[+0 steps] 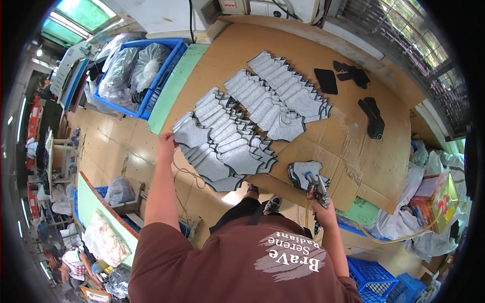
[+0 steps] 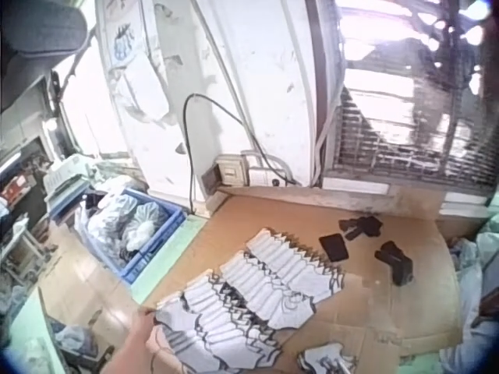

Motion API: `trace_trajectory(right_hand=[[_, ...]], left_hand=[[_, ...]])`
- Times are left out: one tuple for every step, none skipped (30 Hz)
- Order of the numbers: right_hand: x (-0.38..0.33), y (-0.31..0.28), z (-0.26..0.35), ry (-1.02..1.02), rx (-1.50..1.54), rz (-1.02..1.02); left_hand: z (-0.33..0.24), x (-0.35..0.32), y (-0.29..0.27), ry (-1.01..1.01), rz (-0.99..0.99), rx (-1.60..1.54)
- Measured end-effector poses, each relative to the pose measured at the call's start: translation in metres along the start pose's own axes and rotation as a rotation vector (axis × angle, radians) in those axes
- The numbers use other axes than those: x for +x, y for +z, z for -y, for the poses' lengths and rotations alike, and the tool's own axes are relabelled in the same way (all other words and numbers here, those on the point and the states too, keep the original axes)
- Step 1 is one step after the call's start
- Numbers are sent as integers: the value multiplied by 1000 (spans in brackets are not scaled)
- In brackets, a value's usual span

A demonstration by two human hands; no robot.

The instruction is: The worker is sorting shoe upper components and applying adhesive using a spray gun.

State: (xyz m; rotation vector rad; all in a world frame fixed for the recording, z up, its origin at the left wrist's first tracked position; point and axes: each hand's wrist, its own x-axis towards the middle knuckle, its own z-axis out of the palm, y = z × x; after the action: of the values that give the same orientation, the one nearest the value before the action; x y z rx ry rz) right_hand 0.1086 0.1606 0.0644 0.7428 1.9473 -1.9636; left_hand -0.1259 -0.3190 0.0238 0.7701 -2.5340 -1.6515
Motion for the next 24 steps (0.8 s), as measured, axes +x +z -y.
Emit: trace_trajectory(right_hand=[[0, -1, 1, 2, -3, -2], [0, -1, 2, 12, -31, 17], [0, -2, 3, 23, -60, 35], [-1, -3, 2, 30, -61, 26], [-1, -3, 1, 35, -66, 25], [-1, -4, 1, 41, -72, 23], [-1, -4, 2, 47, -72, 12], [-2, -3, 4, 47, -60, 21], [-2, -2, 6, 45, -47, 31], [-3, -3, 7, 56, -49, 3], [-3, -3, 7, 51, -73, 21], [-4, -4, 7, 45, -96, 40], [-4, -4, 5, 51, -93, 20], [-4, -3, 4, 38, -95, 29], [-5, -2, 3, 26, -96, 40], [-5, -1, 2, 32, -93, 26], [-6, 0, 3, 21, -65, 27], [-7, 1, 4, 6, -39, 35], [-6, 0, 0, -4, -38, 26], [-5, 0, 0, -9, -42, 32], [-4, 0, -2, -7, -58, 22], [-3, 0, -4, -3, -72, 9], [-3, 1, -3, -2, -72, 6], [-2, 2, -1, -3, -64, -2]], left_hand=[[4, 8, -5, -3, 2, -2], [12, 18, -9, 26, -18, 96], [19, 26, -11, 55, -37, 194], [23, 32, -10, 53, -27, 194], [26, 37, -7, 74, -64, 242], [29, 41, -5, 96, -100, 290], [37, 49, -7, 96, -87, 289], [44, 54, -13, 166, -154, 405], [50, 58, -17, 237, -223, 520], [49, 56, -6, 240, -193, 513], [41, 49, 3, 262, -299, 629], [33, 42, 12, 287, -409, 742], [19, 31, 23, 296, -390, 738], [3, 14, 39, 379, -312, 637], [-15, -6, 56, 459, -236, 535], [-36, -40, 81, 579, -131, 498], [-51, -73, 105, 450, 55, 405], [-45, -100, 128, 553, 238, 254], [-68, -141, 155, 470, 450, 216], [-53, -154, 178, 636, 597, 167], [-49, -168, 200, 813, 608, 163], [-52, -182, 220, 715, 681, 167], [-56, -192, 232, 613, 745, 173], [-51, -194, 240, 613, 746, 172]])
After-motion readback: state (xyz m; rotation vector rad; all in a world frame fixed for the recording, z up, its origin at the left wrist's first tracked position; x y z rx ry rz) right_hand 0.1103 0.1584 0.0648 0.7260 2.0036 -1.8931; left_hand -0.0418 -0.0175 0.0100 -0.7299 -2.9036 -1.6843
